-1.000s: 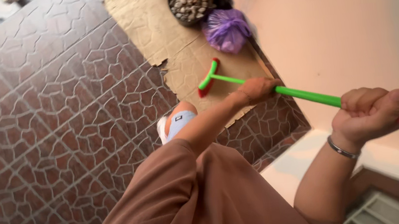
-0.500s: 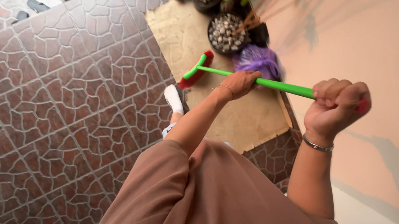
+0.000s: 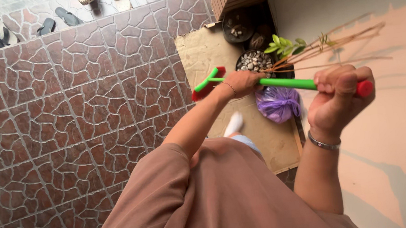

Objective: The person uses a green squeegee tool to scrape and move debris across a tiled entryway floor.

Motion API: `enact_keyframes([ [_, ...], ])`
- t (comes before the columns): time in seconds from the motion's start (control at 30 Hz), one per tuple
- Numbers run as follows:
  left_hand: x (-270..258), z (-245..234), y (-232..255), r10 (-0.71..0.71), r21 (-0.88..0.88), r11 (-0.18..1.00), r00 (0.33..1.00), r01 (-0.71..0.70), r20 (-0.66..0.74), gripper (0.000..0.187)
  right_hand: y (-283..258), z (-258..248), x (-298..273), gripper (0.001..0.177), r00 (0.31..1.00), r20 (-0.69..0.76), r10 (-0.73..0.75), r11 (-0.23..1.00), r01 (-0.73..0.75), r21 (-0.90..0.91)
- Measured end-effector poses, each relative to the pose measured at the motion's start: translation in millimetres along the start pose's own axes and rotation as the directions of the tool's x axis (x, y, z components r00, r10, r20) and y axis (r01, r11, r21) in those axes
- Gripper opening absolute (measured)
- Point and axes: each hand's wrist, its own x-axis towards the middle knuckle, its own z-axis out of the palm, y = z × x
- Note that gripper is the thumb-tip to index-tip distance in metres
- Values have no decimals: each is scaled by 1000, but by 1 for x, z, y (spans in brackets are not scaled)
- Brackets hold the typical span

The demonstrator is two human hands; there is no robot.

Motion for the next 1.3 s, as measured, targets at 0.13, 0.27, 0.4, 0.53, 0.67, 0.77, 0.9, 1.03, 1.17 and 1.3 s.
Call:
enact_keyframes([
  [0.13, 11, -38, -41, -58, -7, 998, 998, 57, -17, 22, 34, 33, 32, 44, 999, 31, 27, 999, -28, 43],
  [0.27, 27, -70, -93, -87, -11, 996, 996, 87, -16, 19, 69, 68, 58, 41, 990, 136, 20, 998, -27, 53],
  [0.4, 52, -100, -132, -150, -6, 989, 987, 150, -53, 19, 96, 85, 102, 43, 970, 231, 71, 987, -102, 125],
  [0.53, 88, -127, -186, -129, 4, 991, 972, 132, -196, 17, 139, 93, 151, 36, 938, 341, 68, 969, -144, 201],
  [0.67, 127, -141, -250, -332, -27, 940, 890, 341, -312, 17, 200, 103, 191, 24, 865, 496, 72, 955, -203, 215],
  [0.77, 157, -151, -302, -357, -27, 923, 828, 384, -433, 24, 235, 101, 224, 26, 721, 680, 134, 976, -213, 34],
  [0.9, 149, -188, -313, -361, -94, 913, 679, 398, -639, 22, 249, 125, 277, 33, 570, 820, 52, 992, -124, 23],
  [1.03, 100, -238, -263, -390, -159, 854, 406, 496, -826, 17, 249, 185, 321, 40, 523, 848, -83, 927, -272, 259],
  [1.17, 30, -251, -236, -457, -325, 758, 105, 565, -883, 25, 261, 247, 323, 43, 410, 909, -71, 787, -536, 303],
  [1.3, -51, -236, -236, -495, -407, 673, -32, 617, -868, 35, 289, 314, 295, 46, 305, 952, -43, 680, -689, 251],
])
